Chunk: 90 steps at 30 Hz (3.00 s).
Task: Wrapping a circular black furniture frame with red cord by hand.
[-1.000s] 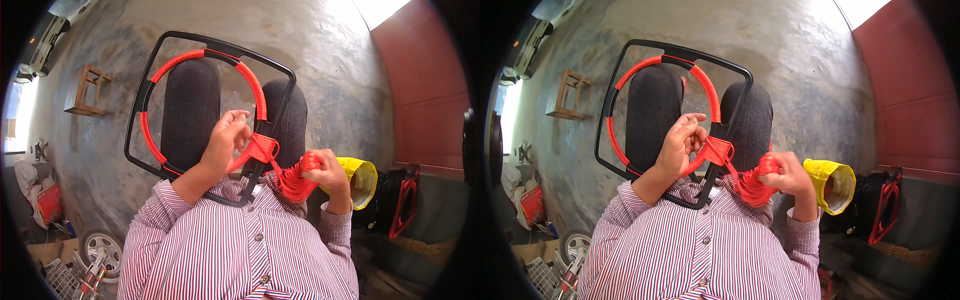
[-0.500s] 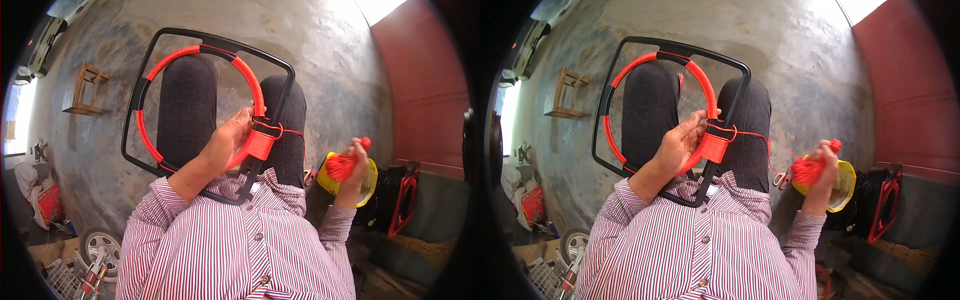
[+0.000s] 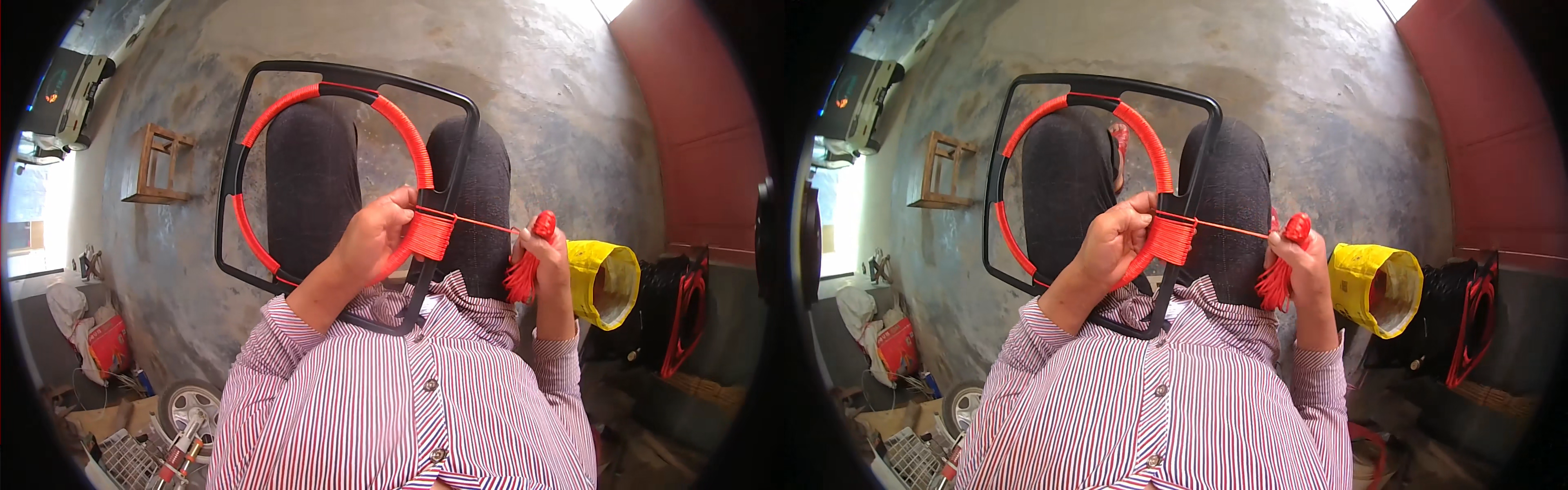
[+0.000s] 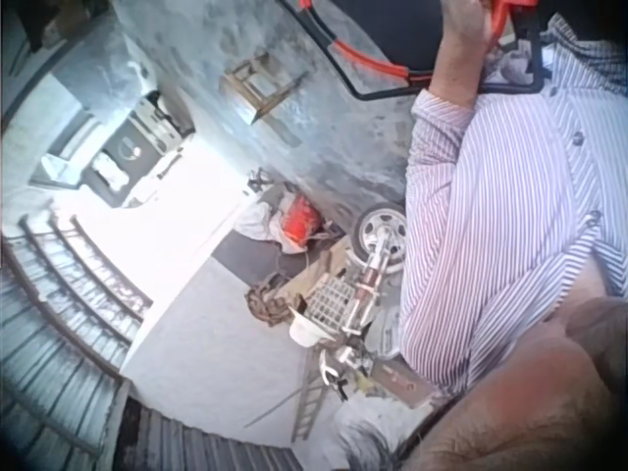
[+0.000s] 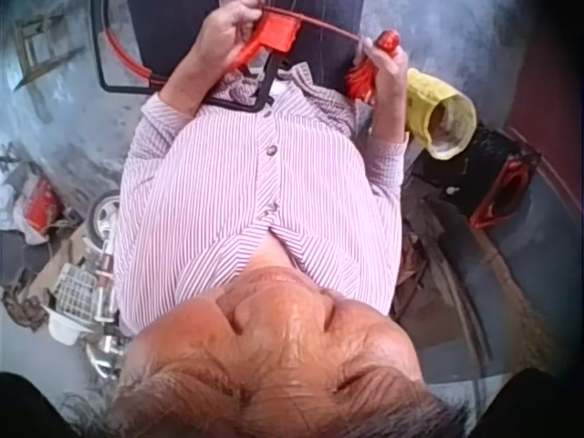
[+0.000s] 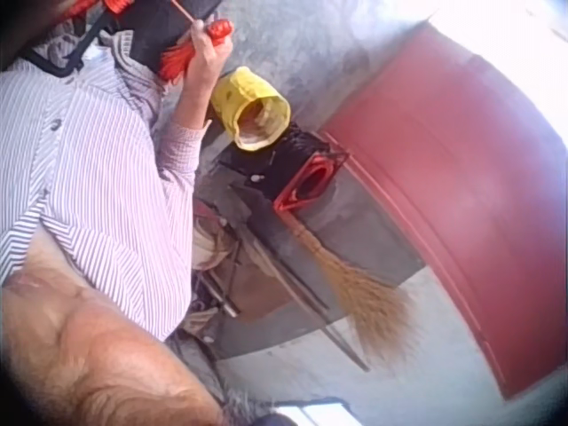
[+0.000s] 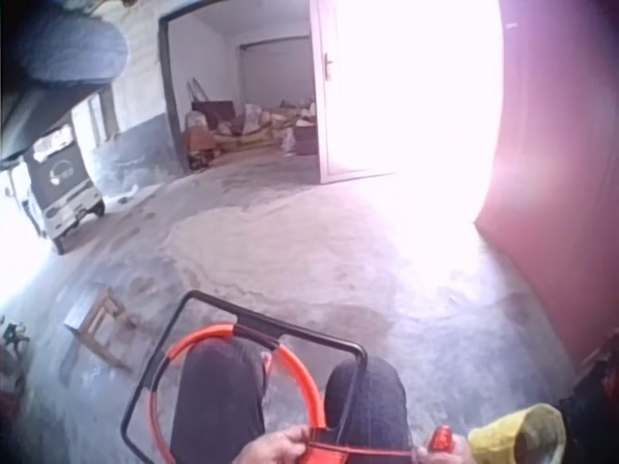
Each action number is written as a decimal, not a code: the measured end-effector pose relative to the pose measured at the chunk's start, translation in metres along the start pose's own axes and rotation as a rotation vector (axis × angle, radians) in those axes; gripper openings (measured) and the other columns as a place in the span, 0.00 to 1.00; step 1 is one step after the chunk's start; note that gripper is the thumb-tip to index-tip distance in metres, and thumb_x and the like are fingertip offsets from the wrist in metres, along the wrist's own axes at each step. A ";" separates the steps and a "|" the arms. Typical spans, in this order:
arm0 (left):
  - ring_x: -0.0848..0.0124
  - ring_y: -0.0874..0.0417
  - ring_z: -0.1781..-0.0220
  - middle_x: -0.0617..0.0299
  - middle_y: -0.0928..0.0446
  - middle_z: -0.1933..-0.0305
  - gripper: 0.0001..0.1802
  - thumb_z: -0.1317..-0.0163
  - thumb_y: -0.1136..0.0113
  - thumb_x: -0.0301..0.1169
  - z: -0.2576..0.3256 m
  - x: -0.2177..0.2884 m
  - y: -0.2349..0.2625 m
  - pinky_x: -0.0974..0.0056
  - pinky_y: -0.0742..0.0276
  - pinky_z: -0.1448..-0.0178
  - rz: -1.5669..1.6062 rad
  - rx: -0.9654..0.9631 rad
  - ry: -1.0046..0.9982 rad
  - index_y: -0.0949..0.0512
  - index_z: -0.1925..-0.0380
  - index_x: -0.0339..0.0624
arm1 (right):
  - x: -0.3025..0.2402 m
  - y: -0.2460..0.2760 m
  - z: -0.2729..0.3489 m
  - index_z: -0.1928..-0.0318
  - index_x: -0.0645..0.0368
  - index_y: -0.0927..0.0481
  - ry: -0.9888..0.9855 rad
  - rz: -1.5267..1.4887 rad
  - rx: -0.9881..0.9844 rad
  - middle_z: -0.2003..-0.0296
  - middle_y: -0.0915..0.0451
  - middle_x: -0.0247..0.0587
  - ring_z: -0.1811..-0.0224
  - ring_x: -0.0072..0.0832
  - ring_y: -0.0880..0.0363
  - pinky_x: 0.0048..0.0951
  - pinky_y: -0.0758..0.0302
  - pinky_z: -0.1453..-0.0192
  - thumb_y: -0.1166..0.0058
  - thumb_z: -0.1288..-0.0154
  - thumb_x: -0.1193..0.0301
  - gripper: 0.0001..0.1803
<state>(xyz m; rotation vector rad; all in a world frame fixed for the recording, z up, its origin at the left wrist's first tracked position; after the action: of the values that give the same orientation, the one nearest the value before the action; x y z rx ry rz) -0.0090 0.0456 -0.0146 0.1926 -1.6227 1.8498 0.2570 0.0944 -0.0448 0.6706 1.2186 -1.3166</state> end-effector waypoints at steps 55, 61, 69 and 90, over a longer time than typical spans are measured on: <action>0.62 0.17 0.46 0.50 0.23 0.46 0.25 0.41 0.56 0.11 0.002 -0.001 -0.007 0.59 0.18 0.40 -0.072 0.185 -0.064 0.30 0.42 0.29 | -0.028 -0.106 -0.016 0.59 0.56 0.14 0.787 1.197 -0.100 0.56 0.19 0.35 0.50 0.37 0.24 0.39 0.31 0.44 0.30 0.60 0.65 0.22; 0.62 0.16 0.47 0.50 0.20 0.50 0.18 0.35 0.54 0.16 0.004 -0.002 -0.004 0.59 0.18 0.39 0.077 0.181 0.028 0.30 0.45 0.27 | -0.020 -0.075 -0.024 0.61 0.60 0.16 0.681 0.707 -0.051 0.54 0.20 0.42 0.52 0.36 0.21 0.34 0.28 0.42 0.34 0.56 0.70 0.17; 0.67 0.15 0.50 0.53 0.20 0.52 0.12 0.30 0.52 0.21 0.002 -0.004 0.006 0.62 0.19 0.40 -0.015 0.239 -0.005 0.28 0.49 0.31 | -0.032 0.011 -0.002 0.61 0.58 0.32 0.349 -0.564 -0.283 0.56 0.21 0.50 0.47 0.45 0.23 0.48 0.31 0.36 0.46 0.48 0.61 0.18; 0.66 0.15 0.50 0.51 0.19 0.52 0.13 0.30 0.56 0.20 0.000 -0.003 0.001 0.63 0.18 0.41 0.010 0.172 -0.047 0.26 0.49 0.28 | -0.070 -0.005 -0.001 0.50 0.58 0.26 0.387 -0.222 -0.004 0.63 0.24 0.38 0.68 0.21 0.24 0.26 0.23 0.60 0.45 0.31 0.68 0.13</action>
<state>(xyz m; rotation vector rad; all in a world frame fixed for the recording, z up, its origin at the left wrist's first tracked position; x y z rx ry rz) -0.0068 0.0446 -0.0169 0.3045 -1.4974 2.0069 0.2638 0.1186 0.0202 0.8315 1.6459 -1.4059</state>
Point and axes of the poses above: each hand's wrist, its own z-axis away from the middle knuckle, its own y-axis out of the back of the hand, x = y × z, the point moved 3 cm from there along -z, towards the middle knuckle
